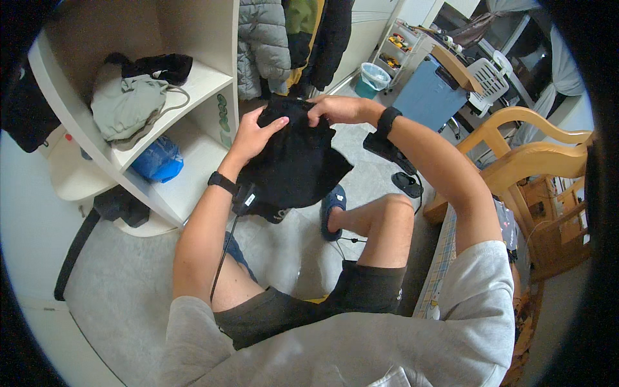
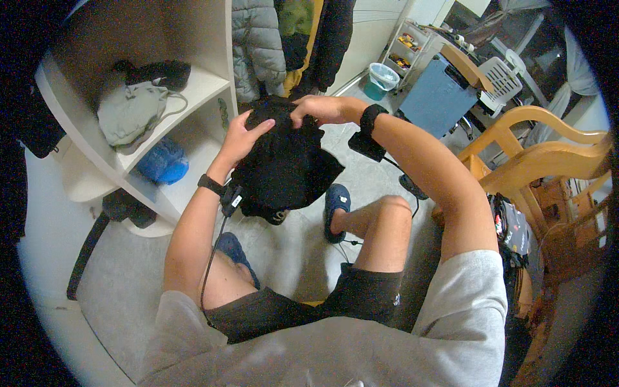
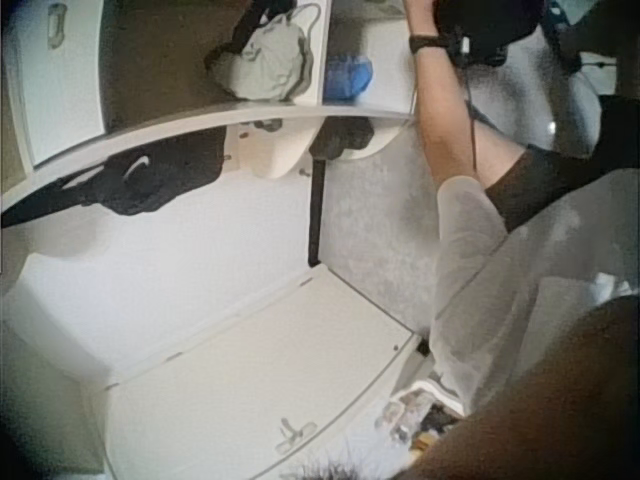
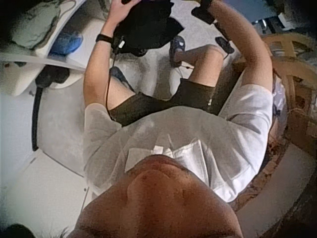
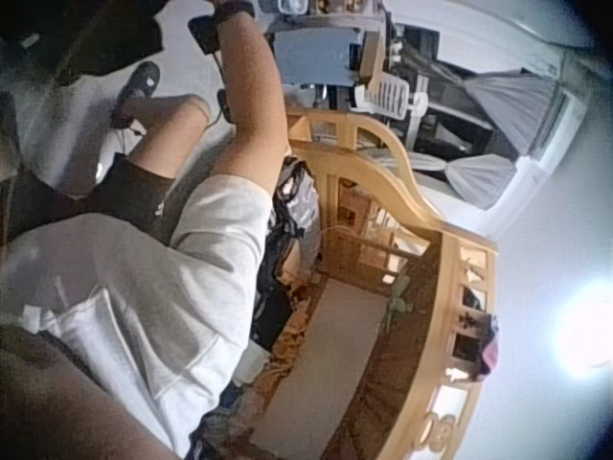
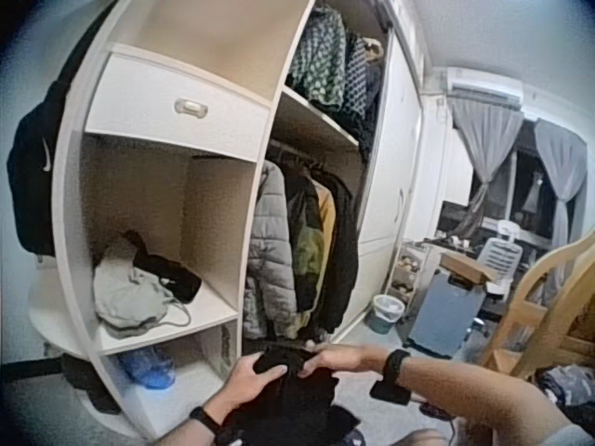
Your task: The person picks up several garments from a shelf one by one, including black pants, a printed t-shirt, and blue jeans, and places them onto a stack on a bed.
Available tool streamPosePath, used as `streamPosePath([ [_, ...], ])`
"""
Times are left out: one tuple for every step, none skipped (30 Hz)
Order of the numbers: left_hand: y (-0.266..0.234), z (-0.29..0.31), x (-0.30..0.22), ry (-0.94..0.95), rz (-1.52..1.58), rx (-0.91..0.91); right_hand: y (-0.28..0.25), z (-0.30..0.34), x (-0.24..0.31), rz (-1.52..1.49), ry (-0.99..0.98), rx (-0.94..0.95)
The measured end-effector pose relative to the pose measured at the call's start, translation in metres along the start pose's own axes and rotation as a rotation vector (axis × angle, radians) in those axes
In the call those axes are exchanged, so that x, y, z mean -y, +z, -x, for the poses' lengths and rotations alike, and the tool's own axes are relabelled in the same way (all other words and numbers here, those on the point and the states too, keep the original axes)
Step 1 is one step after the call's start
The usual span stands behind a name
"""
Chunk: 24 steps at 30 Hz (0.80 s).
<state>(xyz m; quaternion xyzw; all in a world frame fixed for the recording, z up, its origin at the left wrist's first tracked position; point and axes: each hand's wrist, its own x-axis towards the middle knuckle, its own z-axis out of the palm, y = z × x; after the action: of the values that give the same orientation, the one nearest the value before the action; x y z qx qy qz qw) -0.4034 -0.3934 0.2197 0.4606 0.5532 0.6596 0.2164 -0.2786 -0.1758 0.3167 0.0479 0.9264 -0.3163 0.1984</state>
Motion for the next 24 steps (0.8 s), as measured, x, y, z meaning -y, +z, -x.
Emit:
streamPosePath([
  [-0.001,0.004,-0.002,0.007,-0.015,-0.053,0.013,0.003,0.018,-0.395,0.132,-0.175],
  [0.000,0.005,-0.003,0.018,-0.027,-0.100,0.022,0.008,0.032,-0.395,0.130,-0.172],
  [0.003,0.003,-0.004,0.020,-0.024,-0.095,0.029,0.016,0.043,-0.175,0.006,-0.315],
  [0.006,0.002,-0.004,0.013,-0.022,-0.145,0.032,0.020,0.048,0.050,-0.117,-0.453],
  [0.008,0.000,-0.005,0.006,-0.020,-0.195,0.030,0.007,0.031,0.148,-0.151,-0.497],
  [0.007,-0.001,-0.005,0.005,-0.020,-0.194,0.026,0.007,0.033,0.147,-0.150,-0.498],
  [0.006,-0.001,-0.004,-0.009,-0.024,-0.229,0.023,0.006,0.034,0.228,-0.173,-0.525],
  [0.005,-0.002,-0.004,-0.023,-0.028,-0.265,0.018,0.006,0.037,0.309,-0.197,-0.552],
  [0.004,-0.003,-0.003,-0.030,0.042,-0.231,0.010,0.007,0.036,0.284,-0.202,-0.547],
  [0.004,-0.004,0.000,-0.029,0.045,-0.229,0.006,0.007,0.034,0.302,-0.317,-0.664],
  [0.005,-0.004,0.003,0.012,0.100,-0.193,-0.002,0.010,0.032,0.305,-0.294,-0.660],
  [0.002,-0.003,0.006,0.048,0.151,-0.164,-0.010,0.012,0.040,0.303,-0.277,-0.649],
  [0.003,-0.001,0.005,0.052,0.154,-0.162,-0.021,0.019,0.049,0.308,-0.237,-0.607],
  [0.005,0.002,0.005,0.017,0.088,-0.098,-0.037,0.032,0.056,0.214,-0.104,-0.554],
  [0.006,0.004,0.005,-0.018,0.021,-0.033,-0.039,0.037,0.059,0.284,-0.146,-0.614],
  [0.006,0.004,0.007,-0.013,0.024,-0.030,-0.040,0.042,0.062,0.355,-0.187,-0.673],
  [0.008,0.003,0.010,-0.035,-0.023,0.039,-0.054,0.060,0.064,0.163,-0.124,-0.561],
  [0.007,0.004,0.013,-0.061,-0.075,0.103,-0.056,0.064,0.070,0.187,-0.135,-0.628],
  [0.006,0.003,0.014,-0.071,-0.081,0.097,-0.058,0.070,0.075,0.150,-0.125,-0.639],
  [0.006,0.003,0.018,-0.070,-0.081,0.098,-0.063,0.077,0.080,0.112,-0.115,-0.650],
  [0.008,0.003,0.024,-0.101,-0.092,0.157,-0.071,0.086,0.087,0.047,-0.122,-0.549],
  [0.009,0.003,0.030,-0.134,-0.103,0.215,-0.070,0.092,0.095,0.121,-0.084,-0.526],
  [0.008,0.003,0.036,-0.127,-0.216,0.263,-0.074,0.097,0.098,0.156,-0.076,-0.543],
  [0.010,0.002,0.038,-0.123,-0.214,0.266,-0.077,0.102,0.102,0.191,-0.067,-0.561],
])
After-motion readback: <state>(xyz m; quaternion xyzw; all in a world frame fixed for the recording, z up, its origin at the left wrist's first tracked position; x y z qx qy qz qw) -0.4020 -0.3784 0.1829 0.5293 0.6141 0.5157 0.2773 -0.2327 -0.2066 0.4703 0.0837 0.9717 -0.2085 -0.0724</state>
